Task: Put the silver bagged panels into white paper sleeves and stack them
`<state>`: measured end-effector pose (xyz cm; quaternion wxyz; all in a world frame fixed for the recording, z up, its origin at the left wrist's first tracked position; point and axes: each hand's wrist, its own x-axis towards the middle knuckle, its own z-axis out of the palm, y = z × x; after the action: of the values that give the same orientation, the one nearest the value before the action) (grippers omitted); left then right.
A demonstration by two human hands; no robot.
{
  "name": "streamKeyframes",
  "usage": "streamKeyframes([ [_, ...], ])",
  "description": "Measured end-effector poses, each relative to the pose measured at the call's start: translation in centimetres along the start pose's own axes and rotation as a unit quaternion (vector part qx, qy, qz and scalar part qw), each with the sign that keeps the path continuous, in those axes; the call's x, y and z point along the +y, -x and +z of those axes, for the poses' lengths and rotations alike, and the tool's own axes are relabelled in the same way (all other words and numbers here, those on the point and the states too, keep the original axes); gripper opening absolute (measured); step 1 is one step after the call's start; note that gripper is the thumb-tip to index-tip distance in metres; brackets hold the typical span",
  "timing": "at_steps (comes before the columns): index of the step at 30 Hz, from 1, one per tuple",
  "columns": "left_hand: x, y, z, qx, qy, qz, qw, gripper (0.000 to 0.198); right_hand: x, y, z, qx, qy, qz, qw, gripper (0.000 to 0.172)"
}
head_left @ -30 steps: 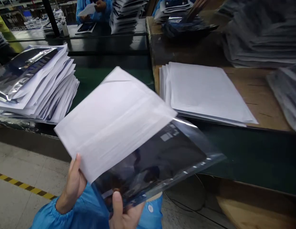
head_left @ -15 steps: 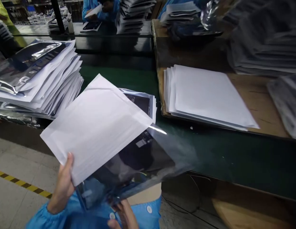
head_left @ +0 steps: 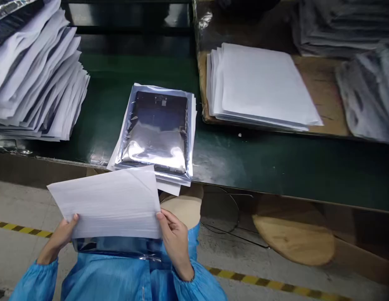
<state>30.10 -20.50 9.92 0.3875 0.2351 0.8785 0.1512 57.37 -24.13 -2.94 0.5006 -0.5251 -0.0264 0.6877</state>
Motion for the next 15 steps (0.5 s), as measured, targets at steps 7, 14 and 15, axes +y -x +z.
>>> streamKeyframes([
  [7,-1.9,-0.8,1.8,-0.038,0.029,-0.086,0.995,0.045,4.3,1.2,-0.2,0.051,-0.050,0.077,0.994,0.052],
  [14,-2.6,1.4,2.1,-0.049,0.033,-0.134,0.989,0.054,6.2,1.6,-2.1,0.084,0.024,0.082,0.993,0.054],
  [15,-3.1,2.0,2.0,-0.049,0.034,-0.144,0.988,0.056,6.5,1.8,-2.5,0.071,0.044,0.083,0.993,0.053],
])
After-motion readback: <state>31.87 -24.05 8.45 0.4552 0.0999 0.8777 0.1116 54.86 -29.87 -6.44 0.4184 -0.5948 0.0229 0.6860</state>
